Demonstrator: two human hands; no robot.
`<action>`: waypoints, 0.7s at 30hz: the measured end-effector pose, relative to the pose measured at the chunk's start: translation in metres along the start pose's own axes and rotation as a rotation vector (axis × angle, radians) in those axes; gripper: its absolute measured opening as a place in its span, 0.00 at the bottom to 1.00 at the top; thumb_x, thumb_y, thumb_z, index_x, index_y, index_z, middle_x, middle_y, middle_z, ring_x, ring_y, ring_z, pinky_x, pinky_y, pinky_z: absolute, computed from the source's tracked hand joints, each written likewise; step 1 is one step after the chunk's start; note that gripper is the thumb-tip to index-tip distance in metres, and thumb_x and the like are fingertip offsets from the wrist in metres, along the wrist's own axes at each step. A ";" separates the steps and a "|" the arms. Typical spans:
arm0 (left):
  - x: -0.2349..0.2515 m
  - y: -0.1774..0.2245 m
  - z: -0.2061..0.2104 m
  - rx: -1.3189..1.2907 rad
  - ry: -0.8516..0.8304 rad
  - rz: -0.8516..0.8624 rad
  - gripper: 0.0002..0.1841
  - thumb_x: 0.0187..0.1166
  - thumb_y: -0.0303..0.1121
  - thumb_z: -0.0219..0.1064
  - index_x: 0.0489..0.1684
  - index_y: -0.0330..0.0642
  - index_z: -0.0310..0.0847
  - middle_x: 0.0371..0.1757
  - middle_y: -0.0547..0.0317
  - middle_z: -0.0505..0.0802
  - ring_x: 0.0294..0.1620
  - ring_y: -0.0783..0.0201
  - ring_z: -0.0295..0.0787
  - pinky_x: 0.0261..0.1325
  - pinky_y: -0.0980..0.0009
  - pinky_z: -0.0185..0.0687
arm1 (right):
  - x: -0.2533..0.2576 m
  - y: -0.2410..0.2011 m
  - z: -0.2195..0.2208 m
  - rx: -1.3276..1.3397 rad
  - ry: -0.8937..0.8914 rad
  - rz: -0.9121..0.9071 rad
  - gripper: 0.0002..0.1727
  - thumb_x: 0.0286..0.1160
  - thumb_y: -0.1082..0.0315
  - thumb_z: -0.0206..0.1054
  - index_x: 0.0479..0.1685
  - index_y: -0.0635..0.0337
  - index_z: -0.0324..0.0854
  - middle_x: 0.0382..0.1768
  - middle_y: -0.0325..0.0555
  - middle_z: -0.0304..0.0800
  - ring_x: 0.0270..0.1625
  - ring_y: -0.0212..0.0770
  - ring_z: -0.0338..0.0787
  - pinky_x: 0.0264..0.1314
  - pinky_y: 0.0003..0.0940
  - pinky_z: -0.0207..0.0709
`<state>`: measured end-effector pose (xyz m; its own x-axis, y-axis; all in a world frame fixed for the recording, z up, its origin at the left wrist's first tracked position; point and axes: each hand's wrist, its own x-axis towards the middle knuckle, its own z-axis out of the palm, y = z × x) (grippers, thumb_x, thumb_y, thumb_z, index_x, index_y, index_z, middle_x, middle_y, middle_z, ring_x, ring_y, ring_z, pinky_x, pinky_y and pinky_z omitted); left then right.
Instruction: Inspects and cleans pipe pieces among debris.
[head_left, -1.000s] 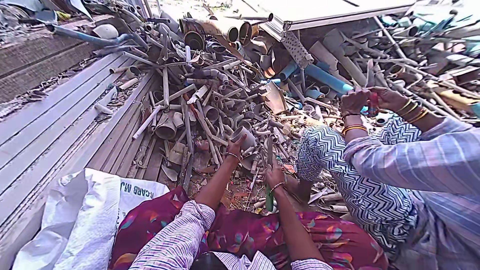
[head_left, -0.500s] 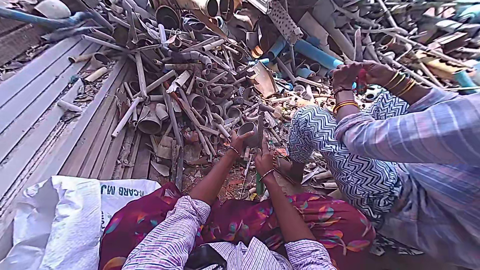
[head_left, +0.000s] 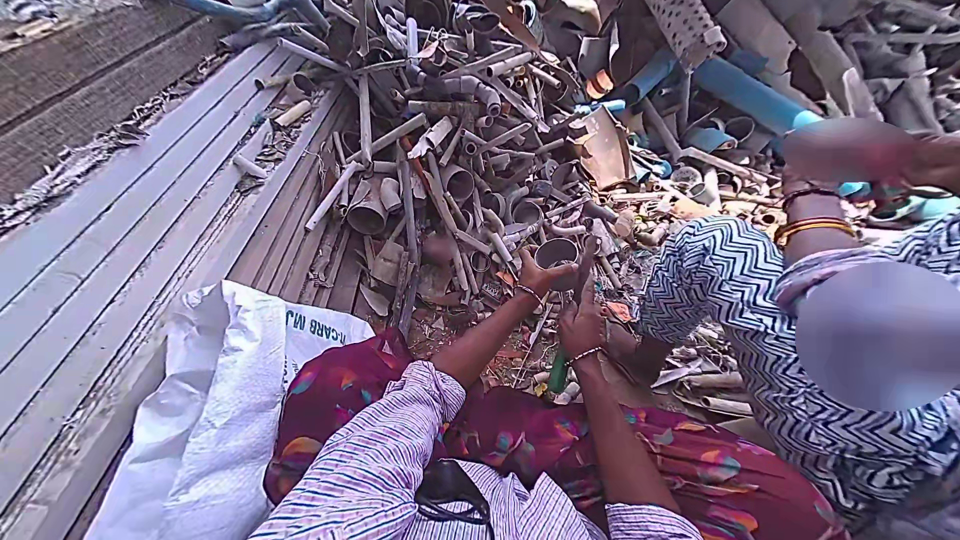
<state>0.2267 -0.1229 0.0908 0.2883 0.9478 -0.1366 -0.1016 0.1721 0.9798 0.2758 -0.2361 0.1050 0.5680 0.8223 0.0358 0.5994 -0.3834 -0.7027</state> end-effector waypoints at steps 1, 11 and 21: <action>-0.002 0.001 0.000 0.009 0.002 -0.005 0.50 0.58 0.26 0.86 0.81 0.28 0.53 0.68 0.26 0.80 0.67 0.43 0.81 0.72 0.49 0.77 | 0.002 0.002 -0.002 -0.019 -0.041 0.057 0.35 0.91 0.73 0.49 0.94 0.70 0.41 0.60 0.77 0.86 0.61 0.68 0.90 0.71 0.56 0.74; 0.005 -0.001 -0.005 -0.101 0.016 -0.072 0.46 0.65 0.26 0.82 0.81 0.30 0.52 0.69 0.27 0.79 0.65 0.44 0.81 0.66 0.48 0.80 | 0.002 0.001 0.010 0.019 0.020 -0.084 0.35 0.85 0.77 0.50 0.92 0.75 0.46 0.65 0.81 0.83 0.61 0.72 0.89 0.70 0.59 0.75; 0.003 -0.009 -0.004 -0.120 0.022 -0.095 0.43 0.70 0.27 0.79 0.83 0.33 0.52 0.72 0.29 0.77 0.64 0.43 0.81 0.63 0.47 0.82 | 0.009 0.006 0.004 0.001 -0.108 0.121 0.34 0.91 0.73 0.48 0.95 0.65 0.44 0.57 0.73 0.89 0.58 0.66 0.91 0.69 0.56 0.76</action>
<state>0.2248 -0.1210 0.0806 0.2817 0.9309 -0.2327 -0.1884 0.2915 0.9378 0.2827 -0.2292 0.0985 0.5720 0.8105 -0.1261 0.5295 -0.4824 -0.6978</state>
